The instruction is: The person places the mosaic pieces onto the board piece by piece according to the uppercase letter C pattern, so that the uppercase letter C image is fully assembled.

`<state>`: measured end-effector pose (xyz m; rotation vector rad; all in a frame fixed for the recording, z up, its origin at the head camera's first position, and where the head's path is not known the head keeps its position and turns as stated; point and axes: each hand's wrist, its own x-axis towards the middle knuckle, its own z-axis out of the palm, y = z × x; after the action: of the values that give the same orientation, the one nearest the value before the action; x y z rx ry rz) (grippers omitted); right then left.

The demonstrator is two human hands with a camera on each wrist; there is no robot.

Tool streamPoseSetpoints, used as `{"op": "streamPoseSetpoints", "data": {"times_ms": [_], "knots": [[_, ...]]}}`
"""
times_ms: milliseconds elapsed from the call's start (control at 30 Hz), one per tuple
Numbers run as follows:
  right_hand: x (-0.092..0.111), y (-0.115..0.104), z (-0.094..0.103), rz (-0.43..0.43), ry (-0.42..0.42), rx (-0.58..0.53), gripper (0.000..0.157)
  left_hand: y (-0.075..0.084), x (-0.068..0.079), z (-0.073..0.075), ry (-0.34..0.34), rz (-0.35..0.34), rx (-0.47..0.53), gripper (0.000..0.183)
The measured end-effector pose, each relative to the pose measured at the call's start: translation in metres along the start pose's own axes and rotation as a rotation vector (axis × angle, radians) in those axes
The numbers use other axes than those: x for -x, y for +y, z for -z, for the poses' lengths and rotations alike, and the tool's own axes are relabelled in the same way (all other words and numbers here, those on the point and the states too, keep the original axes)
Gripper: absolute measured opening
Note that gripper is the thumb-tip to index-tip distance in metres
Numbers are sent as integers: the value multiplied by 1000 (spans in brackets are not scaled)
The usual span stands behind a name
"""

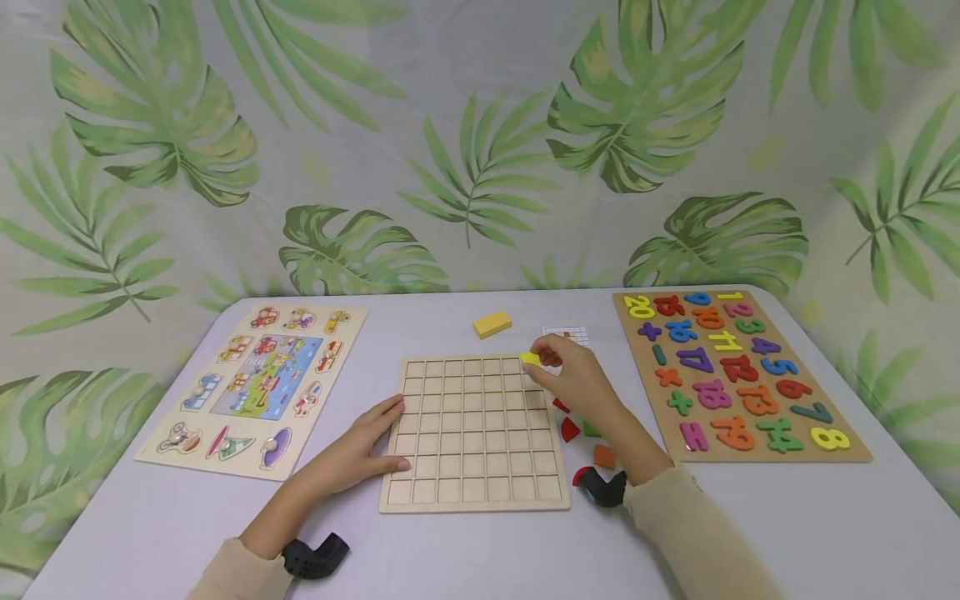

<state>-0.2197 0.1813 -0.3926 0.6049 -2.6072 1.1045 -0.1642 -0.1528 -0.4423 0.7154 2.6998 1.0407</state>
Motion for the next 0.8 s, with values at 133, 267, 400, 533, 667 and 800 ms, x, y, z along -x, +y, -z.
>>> {"op": "streamPoseSetpoints", "data": {"times_ms": [133,267,400,533,667,800], "knots": [[-9,-17,-15,71,10,-56,22,0,-1,-1,0,-2,-4,89],[-19,-28,-32,88,7,-111,23,0,-1,-1,1,-4,-9,89],[-26,-35,-50,42,-20,-178,21,1,-1,-1,0,1,-9,89],[-29,-33,-67,-16,-82,-189,19,1,-1,-1,4,0,-11,89],[-30,-26,-79,-67,-137,-185,17,0,0,0,12,-3,-21,88],[-30,-17,-86,-103,-186,-157,17,-1,0,-1,11,-2,-26,88]]}}
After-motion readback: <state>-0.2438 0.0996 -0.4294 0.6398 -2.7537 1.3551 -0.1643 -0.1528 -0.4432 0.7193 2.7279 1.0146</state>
